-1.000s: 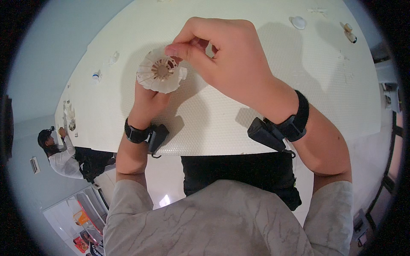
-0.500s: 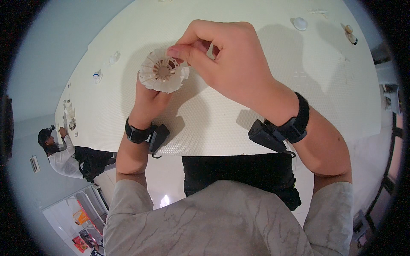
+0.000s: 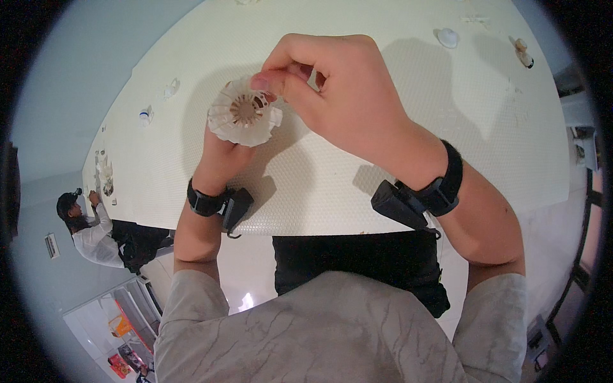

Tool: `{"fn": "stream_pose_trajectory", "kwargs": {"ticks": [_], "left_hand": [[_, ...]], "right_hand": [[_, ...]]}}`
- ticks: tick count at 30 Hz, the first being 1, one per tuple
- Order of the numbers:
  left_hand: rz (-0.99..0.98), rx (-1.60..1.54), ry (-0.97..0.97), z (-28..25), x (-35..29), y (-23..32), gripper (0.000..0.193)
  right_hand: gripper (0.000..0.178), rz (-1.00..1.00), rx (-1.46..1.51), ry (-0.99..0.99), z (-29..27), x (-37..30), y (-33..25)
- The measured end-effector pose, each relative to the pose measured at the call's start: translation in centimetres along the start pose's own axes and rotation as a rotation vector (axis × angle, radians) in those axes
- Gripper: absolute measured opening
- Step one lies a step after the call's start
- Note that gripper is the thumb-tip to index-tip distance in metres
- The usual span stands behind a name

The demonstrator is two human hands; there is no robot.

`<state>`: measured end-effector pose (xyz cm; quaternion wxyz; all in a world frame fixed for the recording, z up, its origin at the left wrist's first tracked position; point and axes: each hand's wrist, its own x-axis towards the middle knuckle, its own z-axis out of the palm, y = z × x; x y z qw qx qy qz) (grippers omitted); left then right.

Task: The recorder is assembling and inspecting shuttlecocks at a table.

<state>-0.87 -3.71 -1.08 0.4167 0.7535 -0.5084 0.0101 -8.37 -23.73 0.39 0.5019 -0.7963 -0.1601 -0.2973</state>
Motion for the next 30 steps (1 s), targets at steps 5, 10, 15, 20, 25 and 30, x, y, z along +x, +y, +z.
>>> {"fn": "stream_pose_trajectory", "kwargs": {"ticks": [5,10,15,20,25,30], "left_hand": [[-0.01,-0.019,0.005,0.1,-0.2,0.0,0.034],[0.01,-0.079,0.021,0.2,-0.2,0.0,0.035],[0.045,0.013,-0.012,-0.1,-0.2,0.2,0.035],[-0.028,-0.01,-0.022,0.0,-0.5,0.4,0.036],[0.033,0.029,-0.025,-0.1,-0.2,0.3,0.041],[0.01,-0.066,0.052,0.6,-0.2,-0.2,0.058]], "right_hand": [[0.004,0.049,0.018,-0.036,0.0,0.1,-0.2],[0.004,-0.014,-0.02,0.007,-0.1,0.1,-0.3],[0.003,0.023,0.007,0.01,-0.1,0.1,-0.4],[0.003,0.05,0.044,0.006,0.4,-0.1,-0.2],[0.014,0.027,-0.019,0.05,-0.1,0.0,-0.3],[0.033,0.187,0.118,-0.176,-0.4,0.5,0.4]]}}
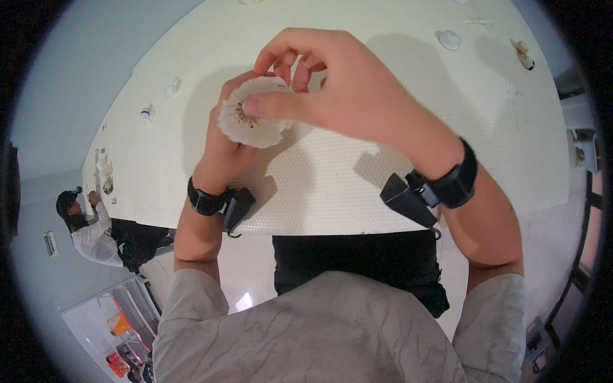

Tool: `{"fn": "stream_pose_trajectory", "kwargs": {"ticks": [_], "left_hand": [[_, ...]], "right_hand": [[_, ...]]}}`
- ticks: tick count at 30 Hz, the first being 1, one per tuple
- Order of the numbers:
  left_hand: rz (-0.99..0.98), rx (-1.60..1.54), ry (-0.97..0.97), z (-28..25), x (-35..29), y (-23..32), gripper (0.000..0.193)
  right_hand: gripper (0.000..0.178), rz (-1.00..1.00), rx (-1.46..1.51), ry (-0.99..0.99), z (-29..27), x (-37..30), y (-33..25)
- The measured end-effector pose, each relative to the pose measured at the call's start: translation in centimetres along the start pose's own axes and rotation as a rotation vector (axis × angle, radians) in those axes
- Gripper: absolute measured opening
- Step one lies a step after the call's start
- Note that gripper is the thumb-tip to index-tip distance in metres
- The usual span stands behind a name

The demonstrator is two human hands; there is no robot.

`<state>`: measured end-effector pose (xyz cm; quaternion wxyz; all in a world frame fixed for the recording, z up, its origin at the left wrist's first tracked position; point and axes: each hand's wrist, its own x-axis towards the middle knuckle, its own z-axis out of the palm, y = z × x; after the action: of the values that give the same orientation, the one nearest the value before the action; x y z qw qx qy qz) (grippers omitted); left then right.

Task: The recorder is assembling and inspecting shuttlecocks at a table.

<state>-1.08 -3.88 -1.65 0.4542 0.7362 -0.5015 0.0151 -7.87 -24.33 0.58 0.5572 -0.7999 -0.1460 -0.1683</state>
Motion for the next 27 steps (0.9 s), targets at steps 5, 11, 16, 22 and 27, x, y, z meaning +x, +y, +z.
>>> {"fn": "stream_pose_trajectory", "kwargs": {"ticks": [5,11,16,22,27], "left_hand": [[-0.037,0.181,-0.04,-0.2,0.6,0.5,0.073],[-0.007,0.34,-0.076,0.1,0.6,1.0,0.077],[0.022,0.354,-0.084,0.3,0.9,1.2,0.075],[-0.037,0.357,-0.146,0.3,1.0,1.4,0.074],[-0.051,0.265,-0.187,0.5,1.4,1.8,0.067]], "right_hand": [[0.021,0.016,-0.135,-0.075,-1.1,0.1,-0.5],[0.02,-0.035,-0.257,-0.046,0.4,-0.4,-0.6],[0.019,-0.11,-0.318,-0.012,0.3,-0.9,-0.1],[0.023,-0.126,-0.323,-0.047,0.4,-0.4,-0.3],[0.023,-0.063,-0.332,-0.037,0.2,-0.5,-0.4]]}}
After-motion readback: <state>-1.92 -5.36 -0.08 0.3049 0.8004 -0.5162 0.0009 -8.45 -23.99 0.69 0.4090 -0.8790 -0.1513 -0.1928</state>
